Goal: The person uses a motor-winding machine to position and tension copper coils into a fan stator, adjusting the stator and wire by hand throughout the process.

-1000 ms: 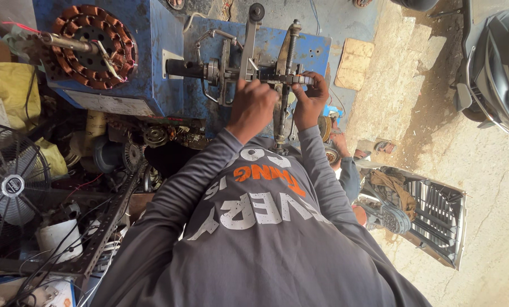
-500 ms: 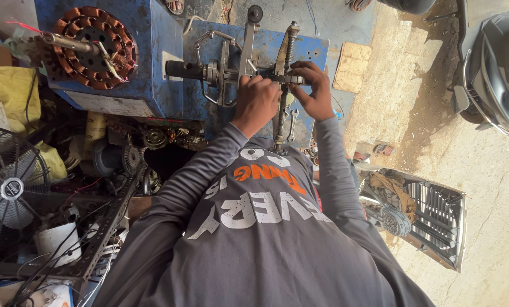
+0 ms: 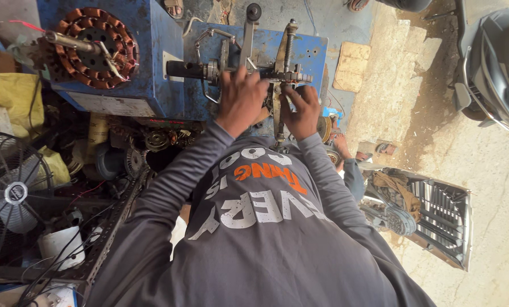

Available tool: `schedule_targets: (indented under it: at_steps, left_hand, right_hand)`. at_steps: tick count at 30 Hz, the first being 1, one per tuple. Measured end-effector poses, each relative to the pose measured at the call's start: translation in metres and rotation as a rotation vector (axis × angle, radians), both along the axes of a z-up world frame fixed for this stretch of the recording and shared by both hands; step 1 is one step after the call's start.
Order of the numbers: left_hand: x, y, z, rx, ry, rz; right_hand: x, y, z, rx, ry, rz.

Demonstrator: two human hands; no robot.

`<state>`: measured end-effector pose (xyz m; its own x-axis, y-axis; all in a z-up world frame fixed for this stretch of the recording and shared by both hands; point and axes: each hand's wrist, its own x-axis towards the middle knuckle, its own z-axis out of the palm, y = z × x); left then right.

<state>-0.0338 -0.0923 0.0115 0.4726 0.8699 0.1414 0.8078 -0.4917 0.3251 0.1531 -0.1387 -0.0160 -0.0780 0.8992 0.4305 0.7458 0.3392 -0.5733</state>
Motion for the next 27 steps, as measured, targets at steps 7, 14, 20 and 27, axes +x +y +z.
schedule_targets:
  at_steps: [7, 14, 20, 27]
  left_hand:
    - [-0.003, 0.057, -0.032, -0.033, -0.205, -0.114]
    - [0.013, 0.105, -0.042, 0.003, -0.102, -0.348]
    - [0.011, 0.117, -0.040, 0.100, -0.007, -0.494]
    - [0.009, 0.121, -0.061, 0.055, -0.174, -0.391]
  right_hand:
    - [-0.008, -0.009, 0.014, -0.144, 0.057, 0.019]
    - [0.012, -0.010, -0.046, -0.245, 0.514, -0.164]
    - [0.040, 0.015, -0.078, -0.660, 1.466, -0.133]
    - [0.050, 0.023, -0.076, -0.338, 0.557, -0.125]
